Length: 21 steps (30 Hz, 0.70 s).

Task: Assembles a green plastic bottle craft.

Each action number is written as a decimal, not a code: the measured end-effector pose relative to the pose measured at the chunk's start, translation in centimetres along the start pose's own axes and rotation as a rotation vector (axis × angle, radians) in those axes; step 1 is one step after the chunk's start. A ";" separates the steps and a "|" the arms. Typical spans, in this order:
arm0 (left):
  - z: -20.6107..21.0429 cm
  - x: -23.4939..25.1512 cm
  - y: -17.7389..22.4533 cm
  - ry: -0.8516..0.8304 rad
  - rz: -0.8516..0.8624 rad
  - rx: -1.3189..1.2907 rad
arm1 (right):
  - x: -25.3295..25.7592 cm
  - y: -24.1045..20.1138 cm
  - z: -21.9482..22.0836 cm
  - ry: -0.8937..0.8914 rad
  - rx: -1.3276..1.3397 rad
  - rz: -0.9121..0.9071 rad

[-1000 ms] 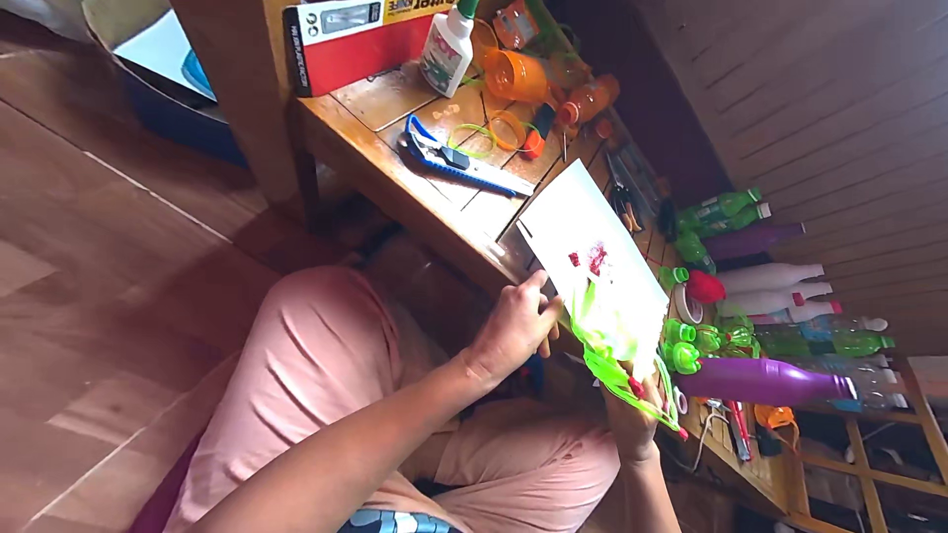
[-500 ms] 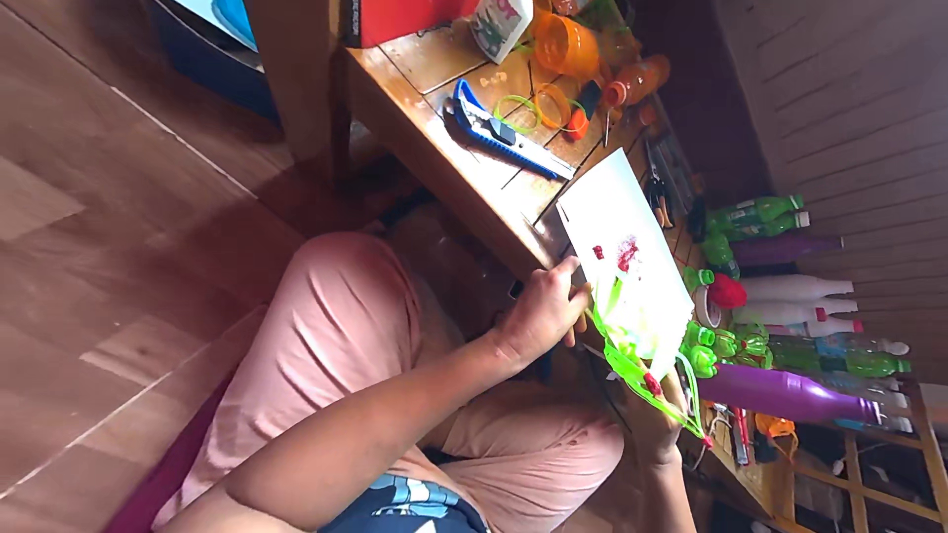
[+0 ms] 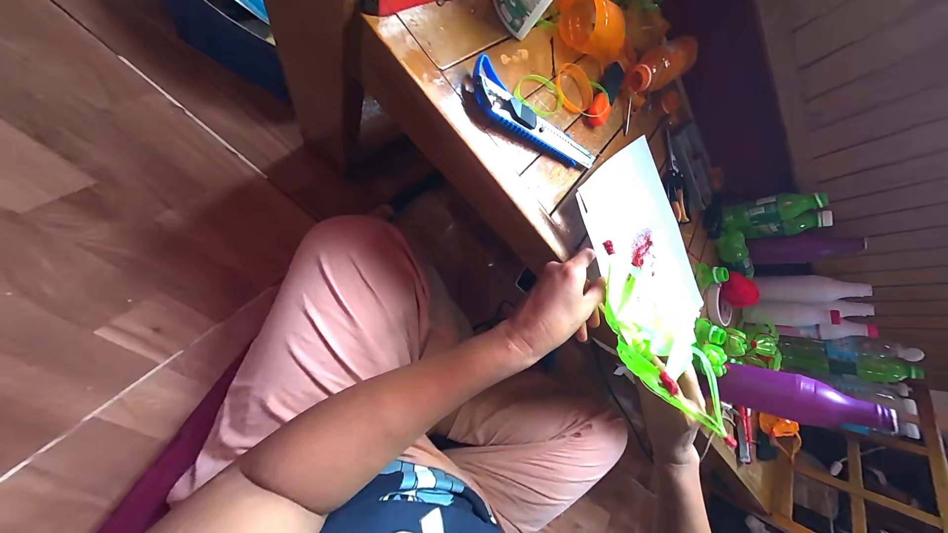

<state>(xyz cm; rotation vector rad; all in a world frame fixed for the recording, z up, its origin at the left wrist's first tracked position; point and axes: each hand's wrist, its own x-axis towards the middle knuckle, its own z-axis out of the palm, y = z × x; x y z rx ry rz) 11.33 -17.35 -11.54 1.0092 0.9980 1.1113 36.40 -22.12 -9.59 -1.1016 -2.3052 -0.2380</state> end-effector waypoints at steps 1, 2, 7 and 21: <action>0.0 0.0 0.0 -0.001 -0.001 -0.003 | 0.4 0.1 -0.3 -0.018 -0.039 -0.024; 0.0 0.0 -0.1 -0.001 -0.003 -0.007 | 0.7 0.1 -0.6 -0.031 -0.063 -0.034; 0.1 0.0 -0.1 -0.001 0.004 -0.017 | 1.2 0.0 -0.8 -0.051 -0.043 -0.020; 0.1 0.0 -0.3 0.000 0.023 -0.013 | 1.5 0.9 0.5 0.135 -0.054 -0.034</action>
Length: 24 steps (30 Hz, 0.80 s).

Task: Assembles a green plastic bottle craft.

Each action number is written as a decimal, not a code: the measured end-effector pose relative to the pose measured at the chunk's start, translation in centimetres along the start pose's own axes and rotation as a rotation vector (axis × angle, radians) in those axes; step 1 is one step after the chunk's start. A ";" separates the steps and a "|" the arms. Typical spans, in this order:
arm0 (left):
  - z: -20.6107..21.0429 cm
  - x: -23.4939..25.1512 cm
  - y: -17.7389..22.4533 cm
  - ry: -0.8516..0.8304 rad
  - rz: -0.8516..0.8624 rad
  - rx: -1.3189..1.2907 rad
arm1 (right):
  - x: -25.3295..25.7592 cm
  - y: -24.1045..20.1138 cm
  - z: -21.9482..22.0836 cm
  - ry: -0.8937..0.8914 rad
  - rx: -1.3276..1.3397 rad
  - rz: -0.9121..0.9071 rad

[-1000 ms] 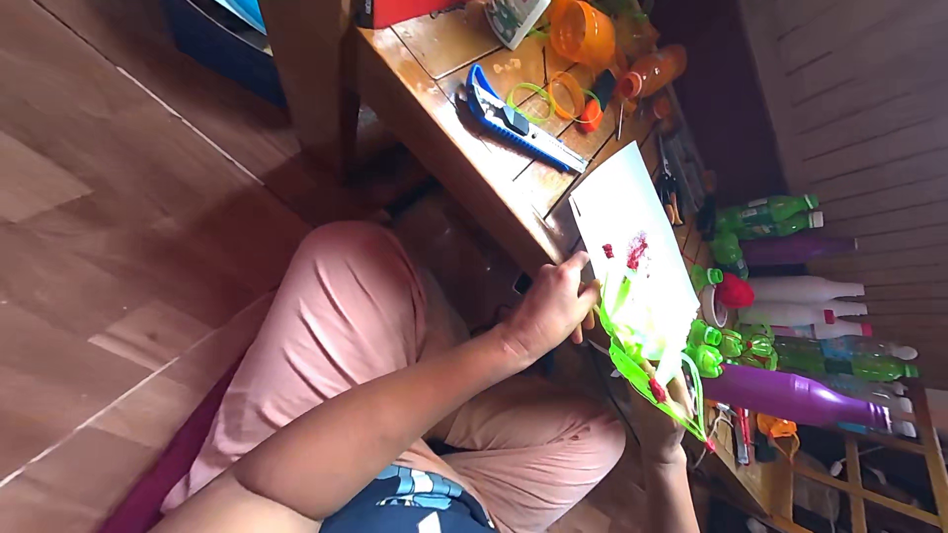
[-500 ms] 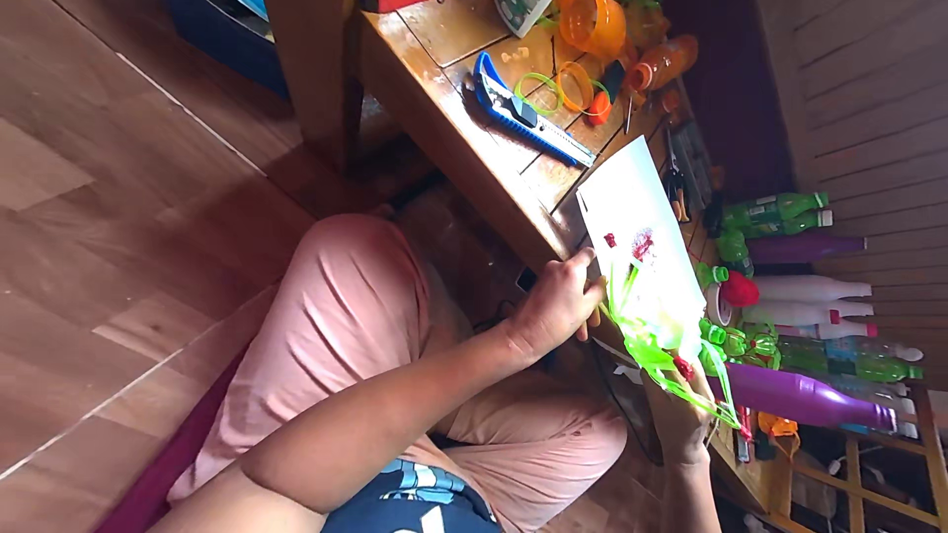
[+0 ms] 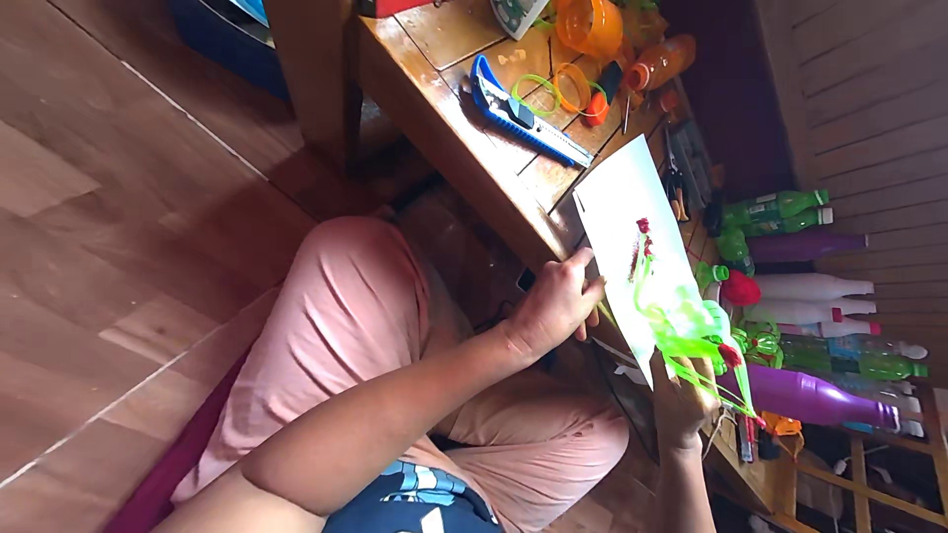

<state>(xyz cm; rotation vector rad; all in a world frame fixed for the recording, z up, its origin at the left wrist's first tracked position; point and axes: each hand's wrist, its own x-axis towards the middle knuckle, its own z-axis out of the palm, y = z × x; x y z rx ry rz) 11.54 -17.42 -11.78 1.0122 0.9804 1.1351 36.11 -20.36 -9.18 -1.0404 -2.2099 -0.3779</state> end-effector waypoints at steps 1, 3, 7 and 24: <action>0.0 0.0 -0.1 0.001 0.006 -0.005 | 0.1 0.2 0.2 -0.014 0.004 -0.005; 0.1 0.0 -0.1 -0.001 0.004 -0.006 | 0.2 0.5 0.5 -0.030 0.006 -0.011; -0.1 0.0 0.0 -0.006 0.005 -0.002 | -0.3 0.5 0.4 -0.057 0.004 -0.014; 0.1 0.0 0.0 0.010 -0.003 -0.001 | -0.6 0.3 -0.6 -0.052 0.031 -0.008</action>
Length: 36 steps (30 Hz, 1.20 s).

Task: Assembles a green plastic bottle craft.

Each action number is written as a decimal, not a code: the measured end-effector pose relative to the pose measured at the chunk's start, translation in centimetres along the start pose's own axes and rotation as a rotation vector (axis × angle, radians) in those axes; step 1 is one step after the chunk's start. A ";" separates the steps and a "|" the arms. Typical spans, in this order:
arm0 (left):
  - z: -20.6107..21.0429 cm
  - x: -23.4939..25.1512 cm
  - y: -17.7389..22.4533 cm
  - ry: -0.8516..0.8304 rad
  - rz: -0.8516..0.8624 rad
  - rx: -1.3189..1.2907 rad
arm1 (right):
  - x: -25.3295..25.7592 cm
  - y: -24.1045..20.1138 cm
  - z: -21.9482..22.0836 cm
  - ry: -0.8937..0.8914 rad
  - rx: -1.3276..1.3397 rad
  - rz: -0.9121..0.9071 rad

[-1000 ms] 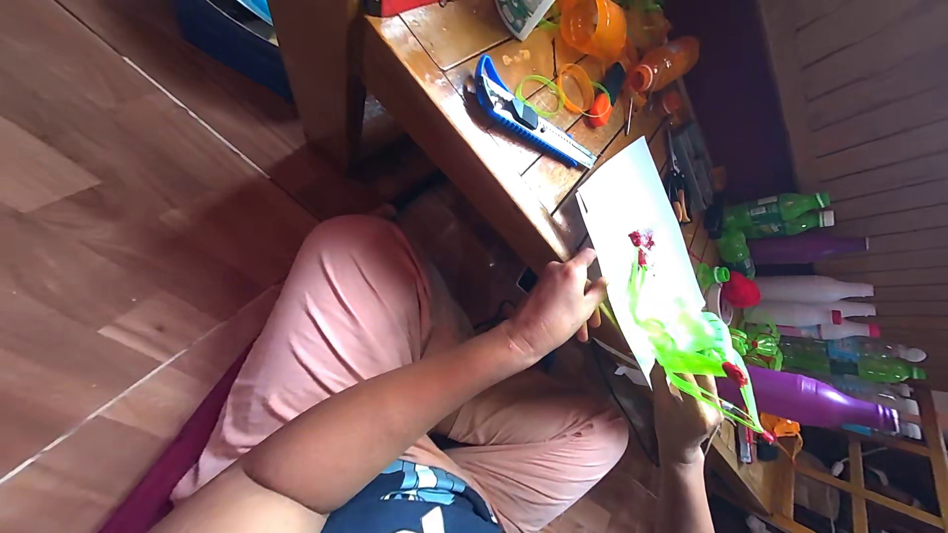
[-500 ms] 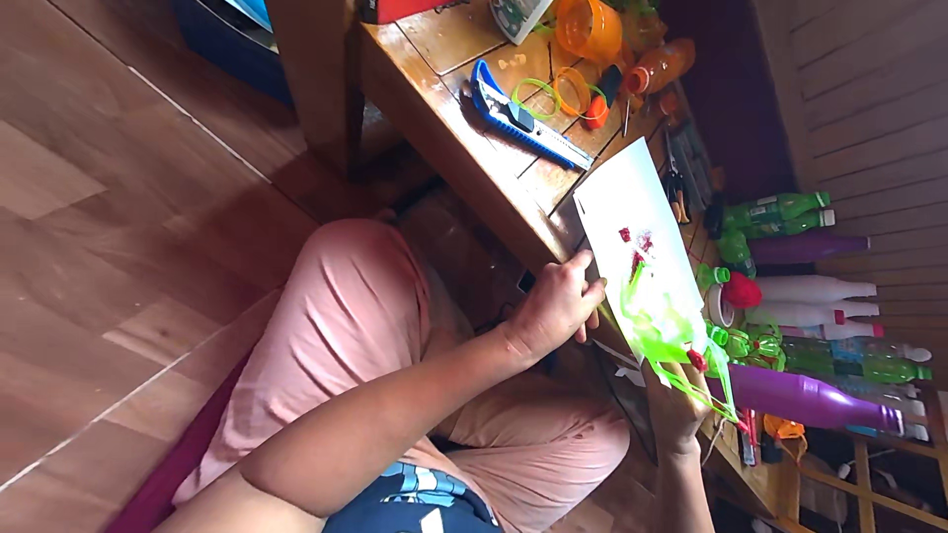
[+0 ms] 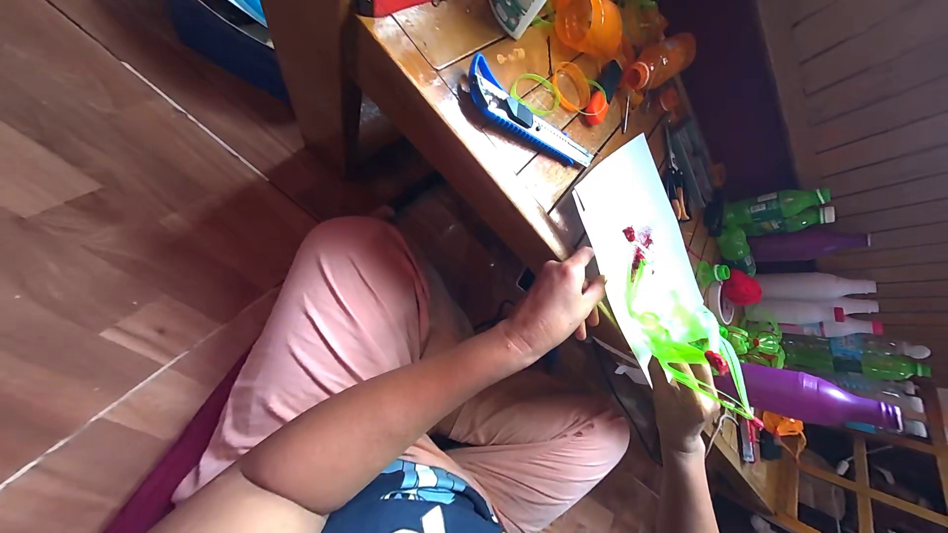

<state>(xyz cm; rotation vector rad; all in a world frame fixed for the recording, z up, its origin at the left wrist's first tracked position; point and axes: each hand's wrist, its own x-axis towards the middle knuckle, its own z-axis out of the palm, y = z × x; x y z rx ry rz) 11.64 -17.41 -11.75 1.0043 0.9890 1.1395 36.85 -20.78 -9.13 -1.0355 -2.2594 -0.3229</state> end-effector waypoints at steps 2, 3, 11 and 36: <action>0.0 0.0 0.0 -0.004 -0.002 0.009 | 0.0 0.2 0.2 -0.003 -0.003 -0.004; -0.1 0.0 0.1 -0.008 -0.004 0.015 | -0.2 0.2 0.3 -0.006 -0.007 -0.003; -0.1 0.0 0.0 -0.007 -0.004 0.034 | -2.4 0.3 -0.4 -0.062 0.132 0.042; 0.1 0.1 0.1 0.013 -0.016 0.034 | 4.1 2.0 -1.3 0.387 0.841 0.729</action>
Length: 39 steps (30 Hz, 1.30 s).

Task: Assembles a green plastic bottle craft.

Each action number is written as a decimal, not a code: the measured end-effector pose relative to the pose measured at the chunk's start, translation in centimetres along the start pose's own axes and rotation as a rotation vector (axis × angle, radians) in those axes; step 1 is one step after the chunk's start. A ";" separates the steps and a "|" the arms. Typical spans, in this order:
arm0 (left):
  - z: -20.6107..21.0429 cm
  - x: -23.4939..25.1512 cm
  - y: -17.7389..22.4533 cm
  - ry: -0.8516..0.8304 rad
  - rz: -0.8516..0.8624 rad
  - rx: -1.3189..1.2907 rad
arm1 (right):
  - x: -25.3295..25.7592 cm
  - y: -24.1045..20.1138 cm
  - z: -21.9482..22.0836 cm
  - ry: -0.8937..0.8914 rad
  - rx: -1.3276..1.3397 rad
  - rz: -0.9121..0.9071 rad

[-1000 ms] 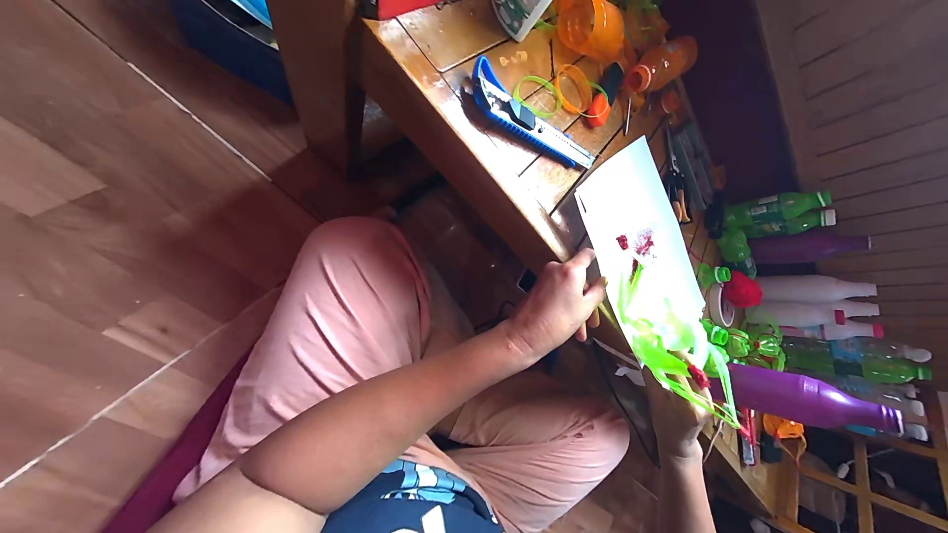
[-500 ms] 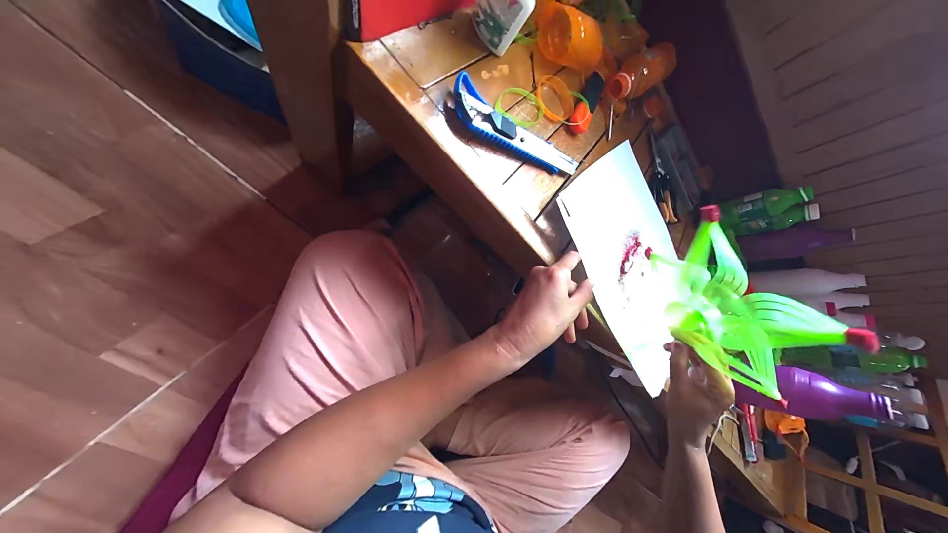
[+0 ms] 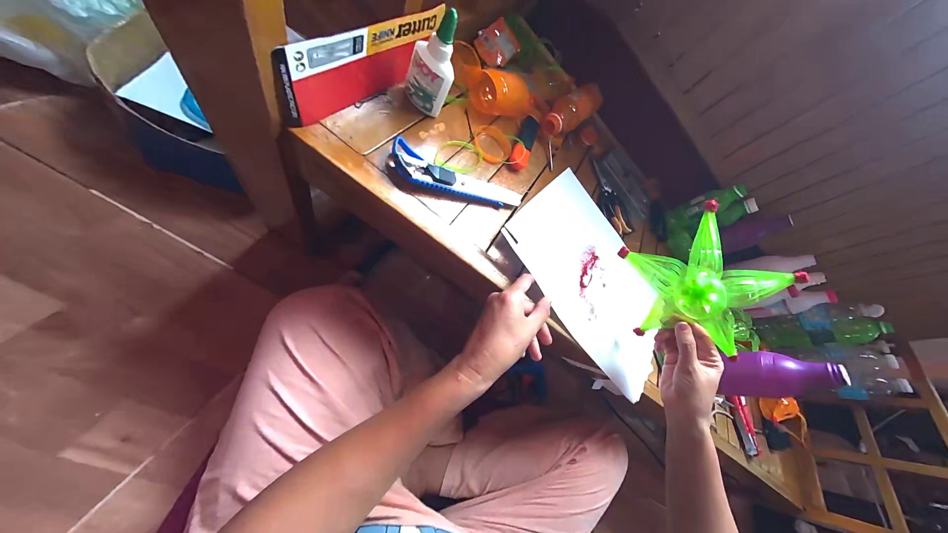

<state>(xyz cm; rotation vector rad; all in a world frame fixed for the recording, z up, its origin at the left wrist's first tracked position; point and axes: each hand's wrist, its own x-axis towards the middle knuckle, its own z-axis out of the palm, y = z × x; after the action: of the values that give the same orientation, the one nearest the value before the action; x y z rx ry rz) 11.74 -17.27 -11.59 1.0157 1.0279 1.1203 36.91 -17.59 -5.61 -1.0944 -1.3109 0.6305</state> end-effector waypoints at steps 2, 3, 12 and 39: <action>-0.1 0.0 0.0 0.001 0.001 -0.003 | 0.3 0.0 -0.1 0.012 0.023 0.008; -0.1 0.0 0.0 -0.001 -0.001 -0.002 | 0.4 -0.1 -0.1 0.025 0.042 0.026; 0.0 -0.1 0.0 0.020 0.030 0.021 | 1.1 -1.3 0.5 0.090 0.294 0.282; -2.5 0.2 5.8 0.183 0.314 0.376 | 3.8 -2.8 -0.7 0.043 0.553 0.661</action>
<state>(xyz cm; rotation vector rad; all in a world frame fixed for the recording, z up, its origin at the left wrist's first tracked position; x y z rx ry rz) 8.14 -16.02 -6.51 1.4306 1.2881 1.3218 37.79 -15.63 -1.35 -1.0501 -0.6427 1.3575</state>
